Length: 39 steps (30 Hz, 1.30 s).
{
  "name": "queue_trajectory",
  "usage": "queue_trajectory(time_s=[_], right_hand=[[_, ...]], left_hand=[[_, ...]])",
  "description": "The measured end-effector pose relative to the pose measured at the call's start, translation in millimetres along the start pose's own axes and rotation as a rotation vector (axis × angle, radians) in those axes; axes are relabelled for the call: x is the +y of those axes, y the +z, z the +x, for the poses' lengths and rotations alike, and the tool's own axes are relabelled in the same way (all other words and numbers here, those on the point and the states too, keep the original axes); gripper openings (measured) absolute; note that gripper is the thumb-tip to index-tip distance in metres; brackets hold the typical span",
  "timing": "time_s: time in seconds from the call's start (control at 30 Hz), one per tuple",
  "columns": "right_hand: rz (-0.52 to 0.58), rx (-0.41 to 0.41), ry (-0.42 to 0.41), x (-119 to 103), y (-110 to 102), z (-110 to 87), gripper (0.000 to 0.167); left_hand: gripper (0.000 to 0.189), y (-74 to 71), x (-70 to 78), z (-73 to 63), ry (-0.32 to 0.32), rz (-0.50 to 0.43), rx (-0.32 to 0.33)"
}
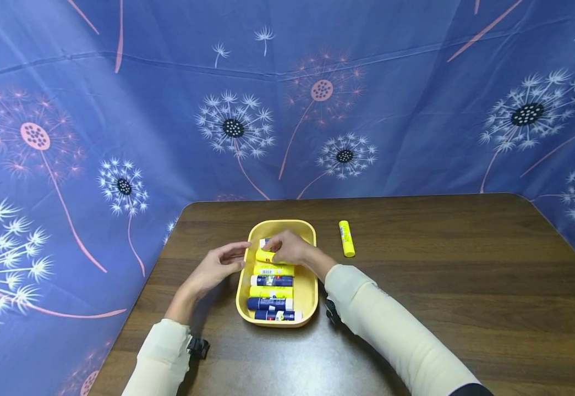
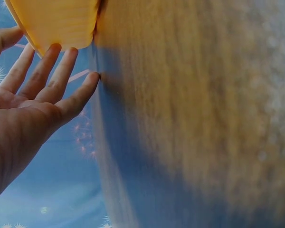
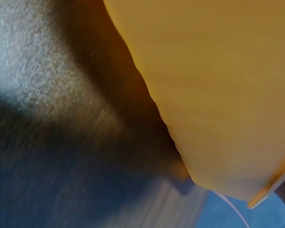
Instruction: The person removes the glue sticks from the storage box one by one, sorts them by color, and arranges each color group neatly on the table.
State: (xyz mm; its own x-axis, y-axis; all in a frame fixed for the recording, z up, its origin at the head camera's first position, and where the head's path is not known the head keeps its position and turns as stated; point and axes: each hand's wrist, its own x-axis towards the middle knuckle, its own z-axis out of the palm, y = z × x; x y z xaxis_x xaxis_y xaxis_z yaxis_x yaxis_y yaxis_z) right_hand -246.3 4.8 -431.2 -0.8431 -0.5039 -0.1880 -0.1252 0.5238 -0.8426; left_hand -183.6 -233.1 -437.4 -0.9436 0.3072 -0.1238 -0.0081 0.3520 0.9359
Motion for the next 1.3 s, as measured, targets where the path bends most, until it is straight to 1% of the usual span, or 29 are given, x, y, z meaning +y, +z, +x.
queue_trajectory(time_s=[0.2, 0.27, 0.53, 0.67, 0.8, 0.93, 1.13, 1.3], right_hand=[[-0.075, 0.024, -0.018, -1, 3, -1.1, 0.043], [-0.083, 0.031, -0.021, -1, 3, -1.4, 0.042], [-0.036, 0.025, -0.004, -3, 1, -3.6, 0.042], [-0.01, 0.028, -0.032, -9, -3, -6.8, 0.04], [0.044, 0.027, -0.056, -15, -12, -12.2, 0.038], [0.111, 0.044, -0.067, -17, -22, -17.7, 0.038], [0.185, 0.109, -0.074, -15, -37, -25.9, 0.039], [0.309, 0.178, -0.059, -11, -50, -32.5, 0.042]], left_hand=[[0.053, -1.2, 0.4, 0.9, 0.001, 0.008, 0.004], [0.053, -1.6, 0.7, 1.4, -0.003, 0.012, 0.008], [0.052, -1.4, -0.4, 1.4, -0.002, 0.009, 0.01], [0.052, -0.7, -1.0, 2.2, 0.006, -0.008, 0.009], [0.051, 0.0, -1.5, 3.8, 0.017, -0.023, 0.003], [0.051, 0.7, -1.6, 4.6, 0.015, -0.025, 0.001], [0.052, 1.1, -2.9, 5.3, 0.009, -0.016, -0.005], [0.053, -0.3, -3.8, 2.7, 0.014, -0.012, 0.004]])
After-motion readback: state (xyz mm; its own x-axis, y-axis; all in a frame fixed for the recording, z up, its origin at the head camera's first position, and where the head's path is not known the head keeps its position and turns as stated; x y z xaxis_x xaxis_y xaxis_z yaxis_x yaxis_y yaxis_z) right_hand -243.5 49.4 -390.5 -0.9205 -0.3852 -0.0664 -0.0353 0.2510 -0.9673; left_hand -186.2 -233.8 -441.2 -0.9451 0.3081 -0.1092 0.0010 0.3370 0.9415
